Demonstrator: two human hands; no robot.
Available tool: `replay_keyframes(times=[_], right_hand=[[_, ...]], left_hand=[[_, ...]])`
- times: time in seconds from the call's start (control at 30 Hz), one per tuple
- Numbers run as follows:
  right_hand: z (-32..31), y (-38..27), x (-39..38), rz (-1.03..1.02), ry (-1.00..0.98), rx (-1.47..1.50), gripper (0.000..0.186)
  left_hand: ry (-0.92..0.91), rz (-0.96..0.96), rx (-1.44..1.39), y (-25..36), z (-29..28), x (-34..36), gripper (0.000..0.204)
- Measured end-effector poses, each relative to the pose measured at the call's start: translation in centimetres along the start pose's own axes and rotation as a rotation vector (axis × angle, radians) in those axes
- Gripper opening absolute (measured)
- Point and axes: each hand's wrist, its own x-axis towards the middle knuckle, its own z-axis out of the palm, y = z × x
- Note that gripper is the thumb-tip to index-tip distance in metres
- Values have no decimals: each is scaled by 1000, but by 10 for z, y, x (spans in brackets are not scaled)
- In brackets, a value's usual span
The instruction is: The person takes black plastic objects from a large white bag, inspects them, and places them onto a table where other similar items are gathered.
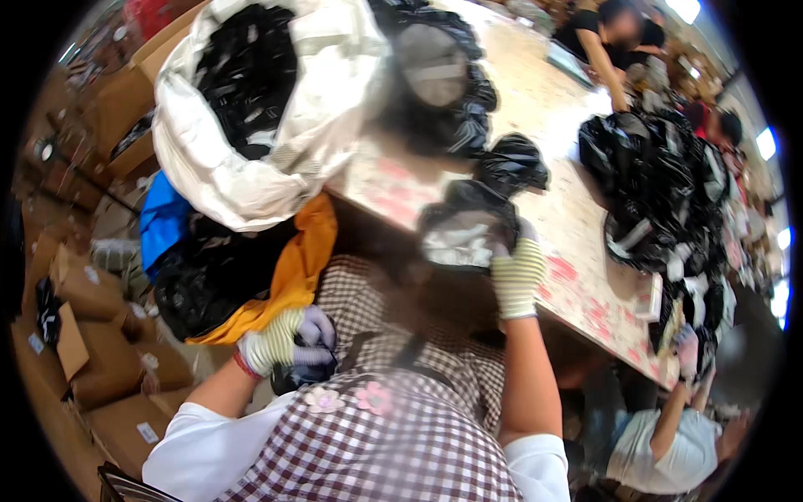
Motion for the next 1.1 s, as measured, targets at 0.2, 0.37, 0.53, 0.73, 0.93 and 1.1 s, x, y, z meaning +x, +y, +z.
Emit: replay_keyframes(times=[0.2, 0.37, 0.53, 0.73, 0.93, 1.1], right_hand=[[-5, 0, -1, 6, 58, 11, 35], [-10, -12, -2, 57, 94, -21, 39], [-3, -8, -1, 285, -47, 121, 43], [1, -28, -7, 245, -58, 243, 42], [-39, -81, -39, -10, 154, 516, 28], [-67, -136, -108, 11, -151, 840, 25]], left_hand=[[-209, -232, -682, -7, 45, -20, 101], [132, -380, -341, 3, 51, -45, 38], [443, 93, -251, -2, 24, 16, 32], [444, 725, 484, 78, 70, 171, 17], [304, 217, 1159, 47, 92, 243, 18], [770, 288, 1360, 34, 65, 240, 26]])
